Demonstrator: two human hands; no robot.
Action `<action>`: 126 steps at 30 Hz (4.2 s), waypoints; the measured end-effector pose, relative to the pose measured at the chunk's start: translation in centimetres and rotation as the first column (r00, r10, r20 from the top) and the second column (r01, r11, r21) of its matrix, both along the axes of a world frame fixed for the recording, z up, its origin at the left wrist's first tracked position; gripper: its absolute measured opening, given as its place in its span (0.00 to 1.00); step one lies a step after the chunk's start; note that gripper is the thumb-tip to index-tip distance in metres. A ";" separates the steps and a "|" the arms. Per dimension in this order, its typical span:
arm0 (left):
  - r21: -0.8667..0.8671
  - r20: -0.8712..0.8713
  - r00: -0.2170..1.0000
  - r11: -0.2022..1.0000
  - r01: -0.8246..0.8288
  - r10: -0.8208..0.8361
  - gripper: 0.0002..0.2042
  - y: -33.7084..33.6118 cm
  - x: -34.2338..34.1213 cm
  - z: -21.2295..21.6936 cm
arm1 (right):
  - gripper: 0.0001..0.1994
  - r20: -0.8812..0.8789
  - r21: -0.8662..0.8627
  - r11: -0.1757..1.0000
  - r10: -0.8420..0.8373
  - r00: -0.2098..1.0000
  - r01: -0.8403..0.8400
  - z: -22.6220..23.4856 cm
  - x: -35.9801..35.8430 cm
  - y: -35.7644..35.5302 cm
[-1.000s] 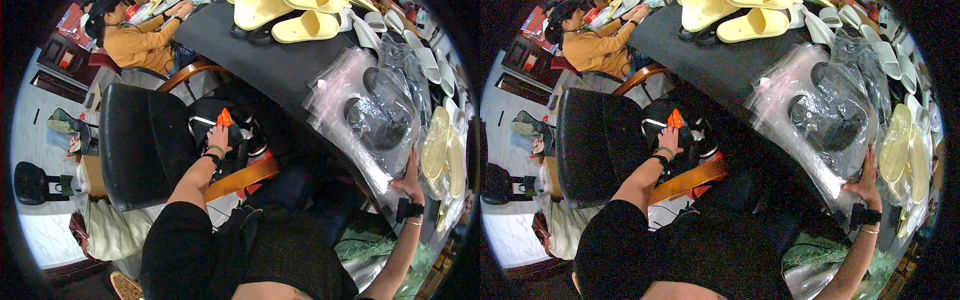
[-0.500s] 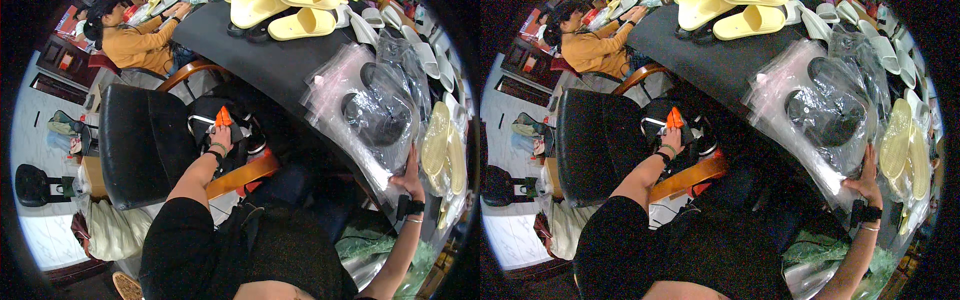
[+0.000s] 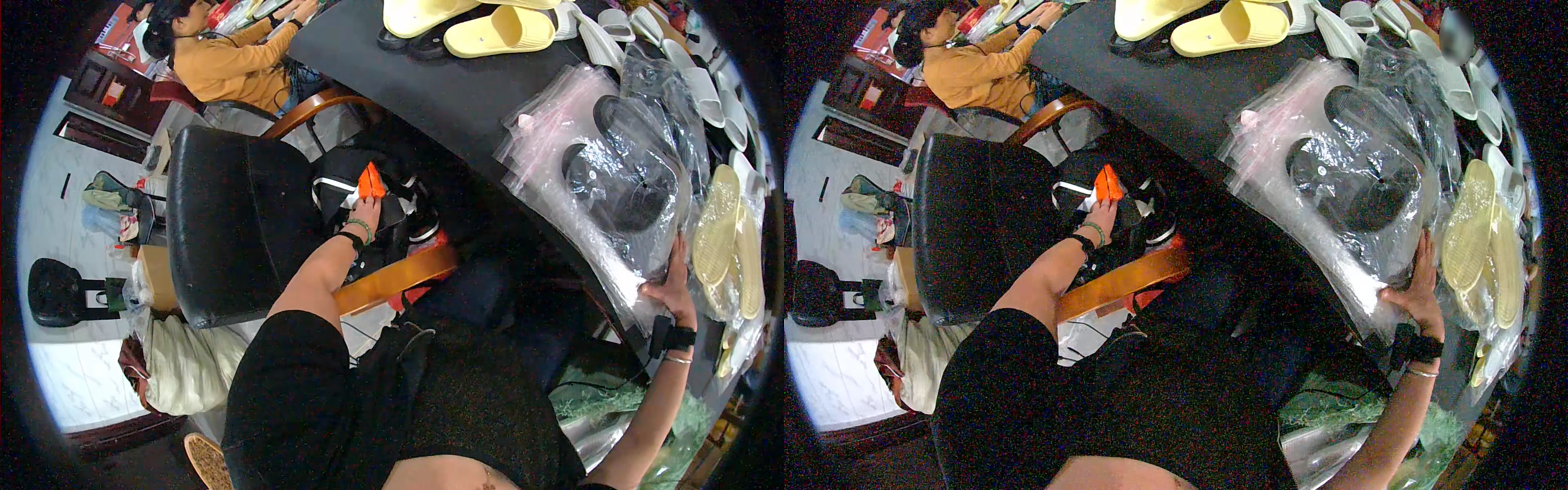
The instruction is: Packing sandals and slippers into plastic bags at a manufacturing facility.
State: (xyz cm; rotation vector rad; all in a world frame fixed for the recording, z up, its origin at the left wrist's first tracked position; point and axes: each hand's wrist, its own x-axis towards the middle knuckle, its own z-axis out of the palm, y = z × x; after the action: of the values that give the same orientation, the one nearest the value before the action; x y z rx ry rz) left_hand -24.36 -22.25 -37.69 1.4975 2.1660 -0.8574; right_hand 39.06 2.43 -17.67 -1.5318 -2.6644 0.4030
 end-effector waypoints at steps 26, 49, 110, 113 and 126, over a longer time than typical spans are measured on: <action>0.167 -0.003 0.997 0.983 0.073 -0.073 0.48 0.0 -0.7 -2.1 | 0.74 0.007 -0.028 0.998 -0.059 0.998 0.059 0.7 -0.5 -0.5; 0.353 -0.095 0.758 0.691 0.631 -0.645 0.16 -0.9 -2.7 -0.3 | 0.74 -0.015 -0.060 0.996 -0.065 0.998 0.064 0.5 -0.6 -0.4; 0.994 0.018 0.553 0.072 0.077 -0.833 0.33 14.8 32.2 22.7 | 0.72 -0.086 0.037 0.999 -0.009 0.996 0.012 1.3 -1.2 -1.2; 0.974 0.077 0.584 0.186 0.128 -0.808 0.36 16.0 33.2 21.3 | 0.71 -0.087 0.123 0.992 0.014 0.996 -0.003 2.7 -1.6 -2.2; 0.953 0.012 0.680 0.214 0.214 -0.734 0.32 16.4 31.4 21.8 | 0.57 -0.042 0.030 0.992 -0.118 0.992 0.119 2.1 -1.8 -9.7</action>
State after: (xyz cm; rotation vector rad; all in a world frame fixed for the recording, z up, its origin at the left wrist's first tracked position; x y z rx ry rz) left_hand 7.04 -5.88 -15.85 2.6577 1.6979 0.8438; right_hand 37.26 -7.30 -15.57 -1.6436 -2.5214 0.3785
